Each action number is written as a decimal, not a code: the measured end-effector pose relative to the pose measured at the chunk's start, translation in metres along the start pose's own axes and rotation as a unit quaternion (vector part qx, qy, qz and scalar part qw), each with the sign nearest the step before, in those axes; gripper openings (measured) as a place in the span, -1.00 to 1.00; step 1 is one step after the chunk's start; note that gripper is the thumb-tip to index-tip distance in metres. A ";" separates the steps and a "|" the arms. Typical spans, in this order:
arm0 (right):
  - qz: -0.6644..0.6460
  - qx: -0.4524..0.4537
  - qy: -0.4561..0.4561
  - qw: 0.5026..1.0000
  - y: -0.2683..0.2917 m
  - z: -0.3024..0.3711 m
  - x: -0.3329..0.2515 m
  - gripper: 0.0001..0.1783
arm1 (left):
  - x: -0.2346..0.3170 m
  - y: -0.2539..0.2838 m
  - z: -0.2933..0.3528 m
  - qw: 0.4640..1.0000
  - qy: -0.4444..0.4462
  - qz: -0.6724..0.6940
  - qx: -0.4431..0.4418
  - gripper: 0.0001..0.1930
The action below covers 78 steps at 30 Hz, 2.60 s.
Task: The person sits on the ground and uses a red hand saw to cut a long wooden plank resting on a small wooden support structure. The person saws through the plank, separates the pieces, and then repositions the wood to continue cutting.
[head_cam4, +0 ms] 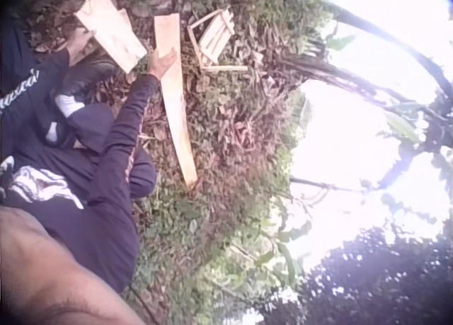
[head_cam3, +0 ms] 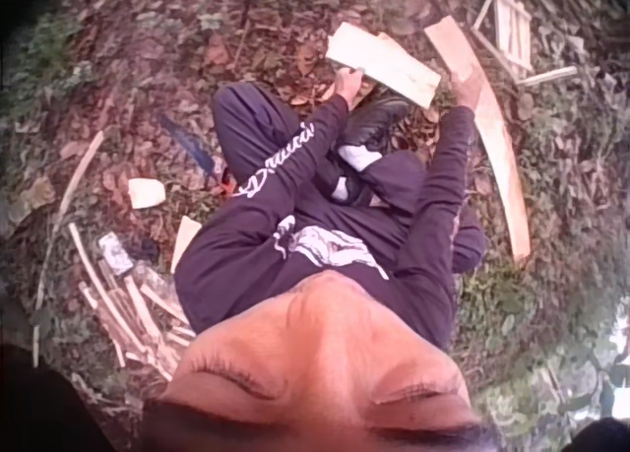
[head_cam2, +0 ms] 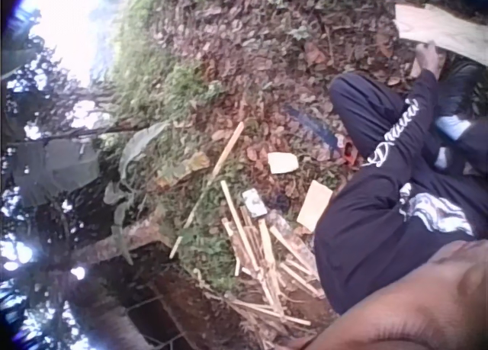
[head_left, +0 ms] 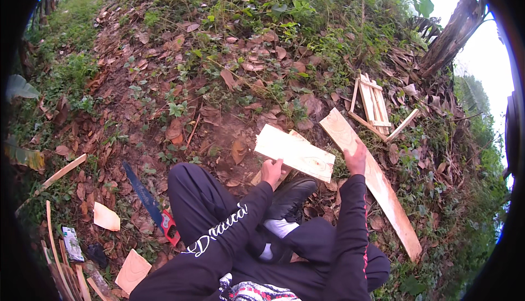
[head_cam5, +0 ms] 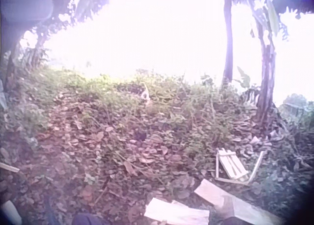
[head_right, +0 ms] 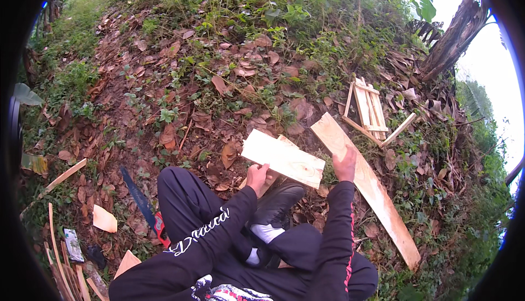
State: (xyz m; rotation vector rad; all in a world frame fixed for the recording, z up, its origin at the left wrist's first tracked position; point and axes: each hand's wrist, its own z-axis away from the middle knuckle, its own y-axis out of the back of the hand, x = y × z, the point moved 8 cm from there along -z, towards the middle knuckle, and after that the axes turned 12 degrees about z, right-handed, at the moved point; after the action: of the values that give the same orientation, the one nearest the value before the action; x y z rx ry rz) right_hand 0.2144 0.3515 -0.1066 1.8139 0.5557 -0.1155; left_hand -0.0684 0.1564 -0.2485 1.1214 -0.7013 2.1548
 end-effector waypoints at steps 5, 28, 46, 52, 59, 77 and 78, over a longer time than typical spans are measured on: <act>0.072 -0.236 0.108 0.963 -0.074 0.076 -0.076 0.08 | 0.098 0.060 0.073 0.952 -0.171 -0.249 -0.056 -0.61; 0.143 -0.285 -0.034 0.947 -0.092 0.105 -0.087 0.55 | 0.011 0.440 0.243 0.768 -0.072 -0.535 0.345 -0.46; 0.160 -0.228 0.013 0.960 -0.068 0.101 -0.108 0.16 | -0.059 0.401 0.271 0.695 -0.122 -0.675 0.215 -0.78; 0.177 0.018 0.017 0.984 -0.007 0.068 -0.101 -0.89 | -0.082 0.406 0.268 0.750 -0.183 -0.606 0.190 -0.78; 0.168 -0.095 -0.061 0.979 0.024 0.023 -0.099 -0.78 | 0.001 0.392 0.278 0.872 -0.214 -0.373 0.235 -0.85; -0.782 -0.154 0.023 0.603 0.094 0.042 -0.251 -0.47 | 0.204 0.236 0.248 0.869 -0.447 0.157 0.144 -0.68; -0.852 -0.194 0.088 0.477 0.144 0.078 -0.301 -0.33 | 0.202 0.216 0.234 0.875 -0.438 0.166 0.118 -0.66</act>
State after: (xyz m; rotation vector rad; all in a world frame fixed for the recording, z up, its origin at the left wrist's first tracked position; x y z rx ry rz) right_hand 0.0261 0.1548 0.1016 0.1535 2.1513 -1.0406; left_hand -0.1924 -0.0965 0.0021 2.3100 -1.0874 1.9534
